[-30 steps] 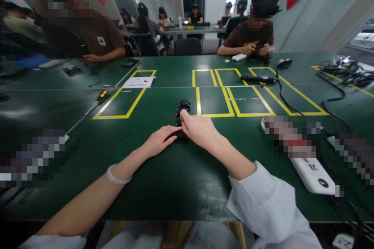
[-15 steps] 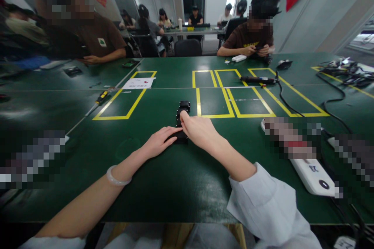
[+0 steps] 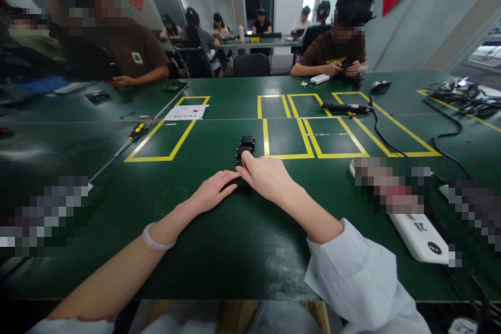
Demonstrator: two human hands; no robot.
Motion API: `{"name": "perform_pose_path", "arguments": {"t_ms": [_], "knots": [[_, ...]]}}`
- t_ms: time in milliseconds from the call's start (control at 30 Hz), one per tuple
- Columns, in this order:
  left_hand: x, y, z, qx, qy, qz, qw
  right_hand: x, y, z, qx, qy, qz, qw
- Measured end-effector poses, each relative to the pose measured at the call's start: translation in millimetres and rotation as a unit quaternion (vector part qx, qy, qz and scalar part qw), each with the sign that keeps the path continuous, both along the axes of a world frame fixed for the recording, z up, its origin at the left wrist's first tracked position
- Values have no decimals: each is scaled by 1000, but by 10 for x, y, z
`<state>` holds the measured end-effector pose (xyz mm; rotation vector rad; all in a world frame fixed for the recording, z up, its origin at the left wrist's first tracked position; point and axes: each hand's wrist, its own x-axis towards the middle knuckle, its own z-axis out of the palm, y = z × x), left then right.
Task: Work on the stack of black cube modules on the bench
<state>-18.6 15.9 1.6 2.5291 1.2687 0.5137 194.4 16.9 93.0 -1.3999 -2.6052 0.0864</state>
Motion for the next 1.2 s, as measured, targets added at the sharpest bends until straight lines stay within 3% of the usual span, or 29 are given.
{"name": "perform_pose_path", "arguments": {"t_ms": [1200], "knots": [[-10, -2, 11, -8, -5, -4, 1000, 7, 26, -34, 11, -7, -2, 1000]]}}
